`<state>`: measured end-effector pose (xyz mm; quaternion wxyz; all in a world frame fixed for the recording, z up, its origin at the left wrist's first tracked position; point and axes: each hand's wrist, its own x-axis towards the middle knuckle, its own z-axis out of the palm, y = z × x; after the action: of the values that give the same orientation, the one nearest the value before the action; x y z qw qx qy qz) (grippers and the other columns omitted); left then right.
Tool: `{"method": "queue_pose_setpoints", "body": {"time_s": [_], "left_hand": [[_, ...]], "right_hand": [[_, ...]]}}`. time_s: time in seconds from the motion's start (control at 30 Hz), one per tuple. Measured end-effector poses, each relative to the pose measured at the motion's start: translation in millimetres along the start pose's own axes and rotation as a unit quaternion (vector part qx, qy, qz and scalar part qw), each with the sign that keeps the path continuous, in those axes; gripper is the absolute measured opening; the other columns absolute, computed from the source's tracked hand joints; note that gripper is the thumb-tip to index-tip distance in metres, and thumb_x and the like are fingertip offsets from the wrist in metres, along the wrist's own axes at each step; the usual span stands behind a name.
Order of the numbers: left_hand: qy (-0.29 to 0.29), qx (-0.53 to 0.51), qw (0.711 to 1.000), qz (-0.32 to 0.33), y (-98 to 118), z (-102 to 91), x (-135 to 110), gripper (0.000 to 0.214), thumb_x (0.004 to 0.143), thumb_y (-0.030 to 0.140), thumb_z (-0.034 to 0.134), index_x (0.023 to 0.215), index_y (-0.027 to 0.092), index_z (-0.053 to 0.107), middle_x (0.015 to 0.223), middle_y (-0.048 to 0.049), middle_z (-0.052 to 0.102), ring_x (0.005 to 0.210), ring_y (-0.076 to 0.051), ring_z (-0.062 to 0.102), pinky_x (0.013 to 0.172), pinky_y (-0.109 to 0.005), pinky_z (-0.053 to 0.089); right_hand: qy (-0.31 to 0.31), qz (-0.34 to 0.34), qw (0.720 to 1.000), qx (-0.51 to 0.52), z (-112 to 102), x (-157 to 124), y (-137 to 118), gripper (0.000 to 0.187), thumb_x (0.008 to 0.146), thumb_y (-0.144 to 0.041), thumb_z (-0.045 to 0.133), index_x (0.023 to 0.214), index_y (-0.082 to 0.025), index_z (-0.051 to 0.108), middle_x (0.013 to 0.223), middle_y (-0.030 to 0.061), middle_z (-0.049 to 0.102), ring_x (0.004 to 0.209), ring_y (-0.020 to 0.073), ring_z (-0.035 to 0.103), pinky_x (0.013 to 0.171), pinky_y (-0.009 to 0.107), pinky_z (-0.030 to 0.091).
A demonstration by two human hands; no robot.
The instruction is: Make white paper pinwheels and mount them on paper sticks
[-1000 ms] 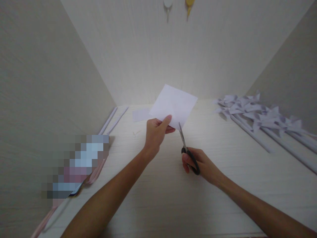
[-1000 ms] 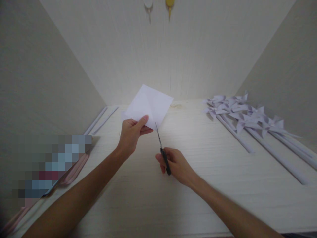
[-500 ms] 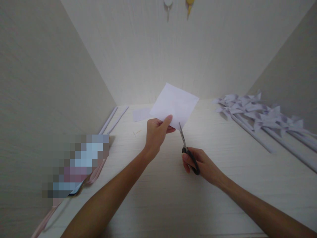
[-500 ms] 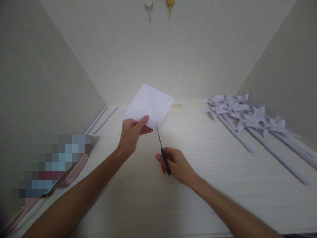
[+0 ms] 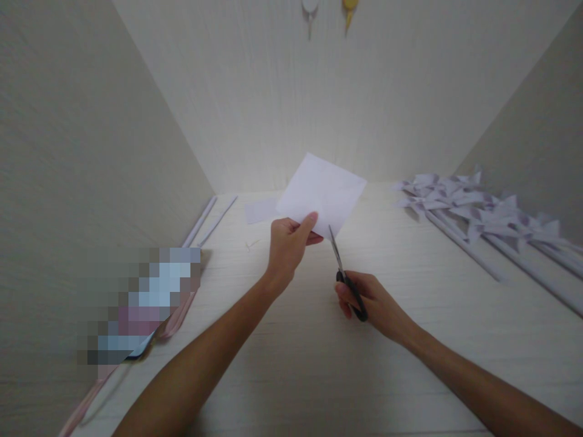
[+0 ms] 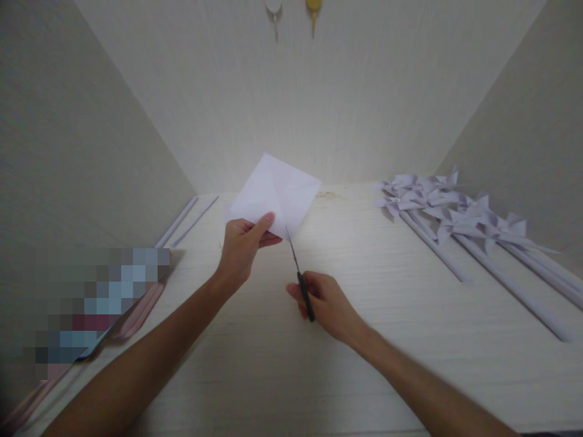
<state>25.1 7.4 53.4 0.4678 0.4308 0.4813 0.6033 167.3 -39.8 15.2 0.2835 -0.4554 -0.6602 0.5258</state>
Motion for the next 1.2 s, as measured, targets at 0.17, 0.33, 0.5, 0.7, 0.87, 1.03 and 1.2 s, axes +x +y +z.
{"method": "queue_pose_setpoints", "body": {"time_s": [0.17, 0.33, 0.5, 0.7, 0.87, 1.03, 1.2], "left_hand": [[-0.003, 0.002, 1.000, 0.001, 0.3, 0.0, 0.1, 0.029, 0.062, 0.036, 0.061, 0.054, 0.008, 0.061, 0.052, -0.0033, 0.062, 0.052, -0.012, 0.061, 0.058, -0.025, 0.053], [-0.005, -0.002, 1.000, 0.006, -0.6, -0.3, 0.5, 0.029, 0.062, 0.036, 0.061, 0.054, 0.009, 0.061, 0.052, -0.0029, 0.062, 0.052, -0.012, 0.060, 0.057, -0.025, 0.053], [-0.006, -0.002, 1.000, 0.011, -1.1, -0.5, 0.4, 0.030, 0.061, 0.038, 0.062, 0.055, 0.008, 0.062, 0.053, -0.0038, 0.062, 0.052, -0.012, 0.060, 0.057, -0.025, 0.053], [-0.005, -0.007, 1.000, 0.008, 0.1, -0.1, -0.1, 0.030, 0.062, 0.037, 0.061, 0.053, 0.009, 0.061, 0.051, -0.0034, 0.062, 0.050, -0.012, 0.060, 0.056, -0.025, 0.053], [-0.006, -0.009, 1.000, 0.005, -0.1, 0.1, 0.0, 0.029, 0.062, 0.036, 0.062, 0.054, 0.009, 0.061, 0.051, -0.0036, 0.062, 0.051, -0.012, 0.060, 0.055, -0.024, 0.053], [-0.008, -0.007, 1.000, 0.011, -1.5, -0.6, 0.7, 0.031, 0.062, 0.038, 0.061, 0.053, 0.009, 0.061, 0.051, -0.0043, 0.063, 0.051, -0.013, 0.061, 0.055, -0.025, 0.053], [-0.044, 0.027, 0.999, 0.003, 0.3, -1.8, 0.1, 0.036, 0.066, 0.043, 0.057, 0.057, 0.008, 0.063, 0.056, -0.0085, 0.065, 0.053, -0.015, 0.062, 0.054, -0.024, 0.051]], "right_hand": [[0.005, 0.006, 1.000, 0.005, 0.5, 0.5, 1.6, 0.035, 0.074, -0.045, 0.048, 0.054, -0.017, 0.041, 0.045, -0.0025, 0.045, 0.041, 0.0072, 0.038, 0.041, 0.022, 0.027], [0.006, 0.012, 1.000, 0.014, 0.6, 1.2, 2.0, 0.034, 0.074, -0.043, 0.048, 0.054, -0.017, 0.040, 0.044, -0.0028, 0.045, 0.040, 0.0065, 0.038, 0.040, 0.021, 0.026], [0.012, 0.019, 1.000, 0.013, 0.8, 1.8, 3.2, 0.034, 0.073, -0.043, 0.049, 0.054, -0.017, 0.040, 0.043, -0.0033, 0.044, 0.039, 0.0062, 0.037, 0.040, 0.021, 0.026], [0.020, 0.014, 1.000, 0.016, 1.5, 2.2, 6.0, 0.033, 0.072, -0.042, 0.052, 0.054, -0.018, 0.039, 0.042, -0.0042, 0.044, 0.039, 0.0062, 0.037, 0.040, 0.021, 0.027], [0.024, 0.011, 1.000, 0.002, 0.7, 1.4, 6.0, 0.034, 0.072, -0.043, 0.051, 0.054, -0.018, 0.040, 0.042, -0.0040, 0.044, 0.039, 0.0064, 0.037, 0.040, 0.021, 0.027], [0.024, 0.011, 1.000, 0.010, 0.9, 2.0, 6.0, 0.034, 0.072, -0.044, 0.051, 0.054, -0.018, 0.039, 0.042, -0.0043, 0.044, 0.038, 0.0063, 0.037, 0.040, 0.021, 0.026], [0.031, 0.010, 0.999, 0.013, 1.2, 2.8, 5.8, 0.034, 0.071, -0.043, 0.052, 0.054, -0.018, 0.039, 0.042, -0.0041, 0.044, 0.039, 0.0065, 0.038, 0.040, 0.021, 0.027]]}}
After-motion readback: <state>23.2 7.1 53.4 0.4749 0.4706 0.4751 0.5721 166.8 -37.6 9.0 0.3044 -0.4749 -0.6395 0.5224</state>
